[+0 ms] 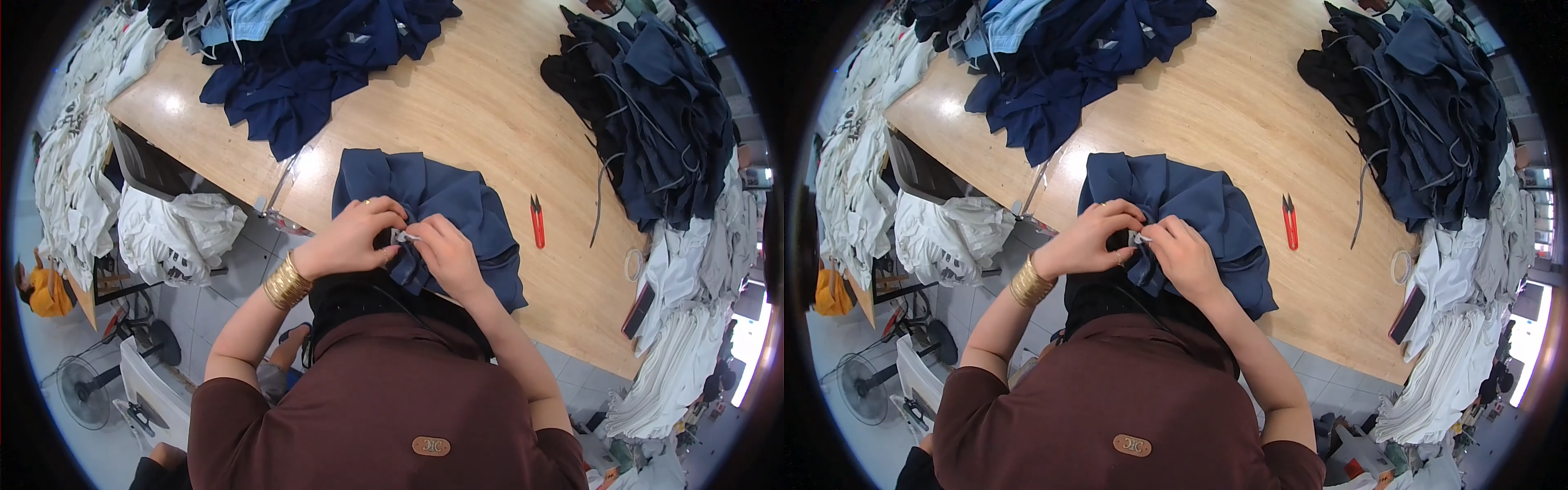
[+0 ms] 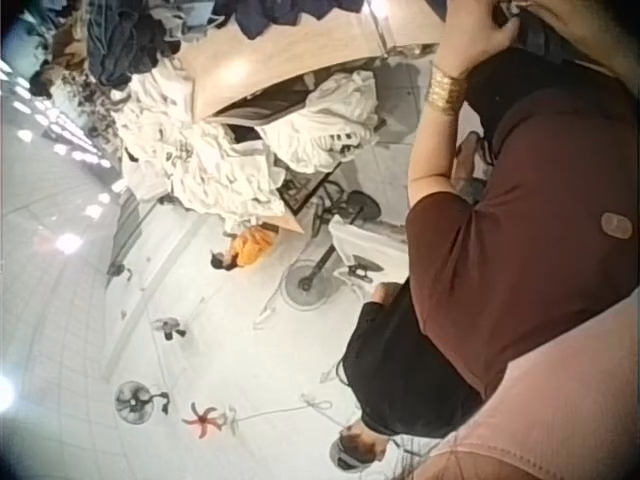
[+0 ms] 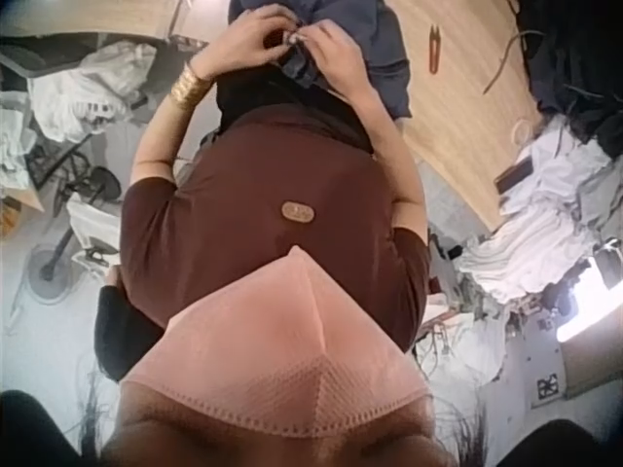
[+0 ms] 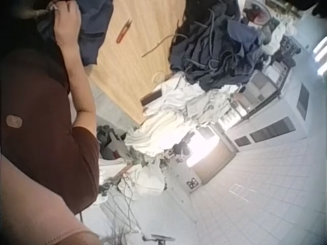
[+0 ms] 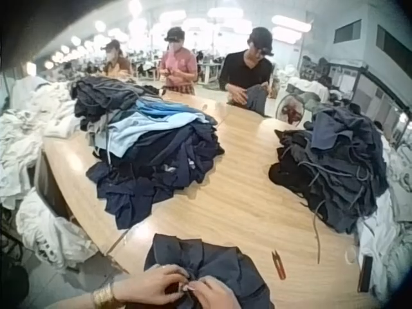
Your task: Trimming loose threads from blue garments and applying adhesive labels in a textile workshop.
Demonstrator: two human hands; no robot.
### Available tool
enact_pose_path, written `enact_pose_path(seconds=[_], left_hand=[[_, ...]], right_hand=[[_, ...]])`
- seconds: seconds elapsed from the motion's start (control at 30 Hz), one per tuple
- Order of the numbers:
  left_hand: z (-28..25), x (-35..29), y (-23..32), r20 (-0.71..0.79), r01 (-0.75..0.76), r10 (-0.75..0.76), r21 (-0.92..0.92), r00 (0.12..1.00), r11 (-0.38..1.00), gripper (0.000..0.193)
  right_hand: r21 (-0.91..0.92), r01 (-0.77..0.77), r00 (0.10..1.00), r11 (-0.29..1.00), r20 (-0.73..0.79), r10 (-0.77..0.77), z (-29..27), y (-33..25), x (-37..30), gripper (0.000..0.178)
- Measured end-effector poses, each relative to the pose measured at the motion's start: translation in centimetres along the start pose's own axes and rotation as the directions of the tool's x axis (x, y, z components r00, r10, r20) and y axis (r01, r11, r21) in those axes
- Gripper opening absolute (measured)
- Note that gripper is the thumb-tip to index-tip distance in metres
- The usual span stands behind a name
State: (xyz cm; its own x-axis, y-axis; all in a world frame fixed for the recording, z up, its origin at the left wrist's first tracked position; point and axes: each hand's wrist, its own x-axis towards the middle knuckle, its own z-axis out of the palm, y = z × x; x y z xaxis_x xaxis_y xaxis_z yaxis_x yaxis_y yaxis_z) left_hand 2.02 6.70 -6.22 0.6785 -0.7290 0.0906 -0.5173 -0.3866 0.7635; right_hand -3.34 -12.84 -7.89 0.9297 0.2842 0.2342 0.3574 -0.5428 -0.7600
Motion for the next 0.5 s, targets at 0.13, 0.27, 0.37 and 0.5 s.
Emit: enact_pose_path(seconds=[0.13, 0.27, 0.37, 0.5], left_hand=[[-0.1, 0.9, -0.6, 0.109, 0.11, -0.108, -0.012, 0.988, 0.994, 0.02], [0.8, 0.8, -1.4, -0.052, 0.038, -0.051, -0.22, 0.997, 0.975, 0.021], [1.2, 0.5, -1.2, -0.137, 0.075, -0.132, -0.362, 0.982, 0.929, 0.019], [0.5, 0.2, -0.7, -0.183, 0.16, -0.267, -0.453, 0.946, 0.877, 0.019]], right_hand=[[0.068, -0.101, 0.993, 0.993, -0.06, 0.106, 0.7, 0.1, -0.2, 0.012], [0.174, -0.166, 0.941, 0.971, -0.267, 0.209, 1.1, -0.4, 0.6, 0.01], [0.068, -0.136, 0.963, 0.988, -0.223, 0.148, -0.1, -0.2, 1.2, 0.009], [0.027, -0.077, 0.992, 0.997, -0.102, 0.079, -3.1, -1.2, 2.2, 0.012]])
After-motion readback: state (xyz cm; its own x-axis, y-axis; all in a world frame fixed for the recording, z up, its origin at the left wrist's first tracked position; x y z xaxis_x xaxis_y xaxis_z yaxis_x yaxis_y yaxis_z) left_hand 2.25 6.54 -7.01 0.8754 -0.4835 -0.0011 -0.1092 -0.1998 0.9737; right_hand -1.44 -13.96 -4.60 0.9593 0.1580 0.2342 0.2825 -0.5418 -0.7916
